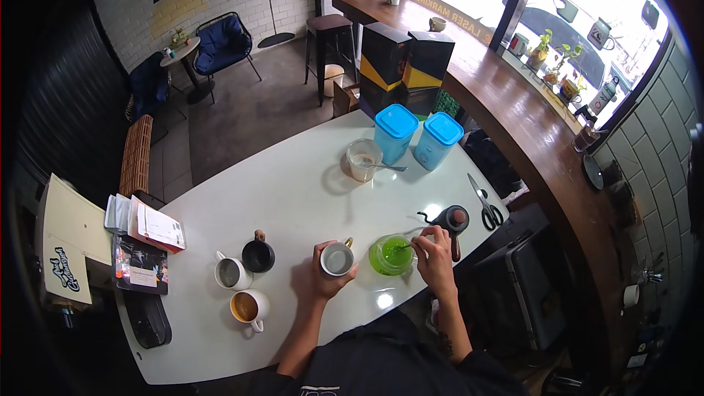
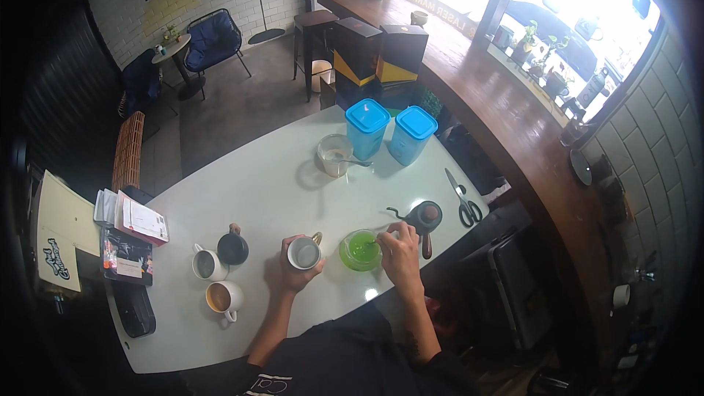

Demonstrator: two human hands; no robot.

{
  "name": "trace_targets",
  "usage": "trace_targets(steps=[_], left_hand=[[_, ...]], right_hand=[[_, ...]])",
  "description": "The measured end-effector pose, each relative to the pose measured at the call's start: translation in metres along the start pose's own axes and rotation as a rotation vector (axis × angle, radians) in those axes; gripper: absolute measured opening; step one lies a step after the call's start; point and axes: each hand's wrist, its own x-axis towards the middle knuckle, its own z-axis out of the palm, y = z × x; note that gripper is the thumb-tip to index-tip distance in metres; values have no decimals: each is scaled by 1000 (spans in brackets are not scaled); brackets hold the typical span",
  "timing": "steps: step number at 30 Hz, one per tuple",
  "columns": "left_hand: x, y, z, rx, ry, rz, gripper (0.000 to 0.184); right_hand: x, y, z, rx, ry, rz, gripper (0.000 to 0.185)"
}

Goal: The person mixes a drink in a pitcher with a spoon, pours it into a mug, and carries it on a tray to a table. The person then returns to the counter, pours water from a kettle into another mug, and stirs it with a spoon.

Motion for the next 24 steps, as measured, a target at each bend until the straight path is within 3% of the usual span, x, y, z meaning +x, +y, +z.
trace_targets(steps=[7, 16, 24], left_hand=[[-3, -5, -2, 46, -22, -46, 71], [-3, -7, -1, 20, -30, -32, 72], [0, -7, 2, 7, -7, 48, 71]], right_hand=[[-2, -4, 20, 141, 42, 62, 9], [-2, -4, -11, 72, -167, -73, 10], [-2, 4, 4, 110, 4, 101, 9]])
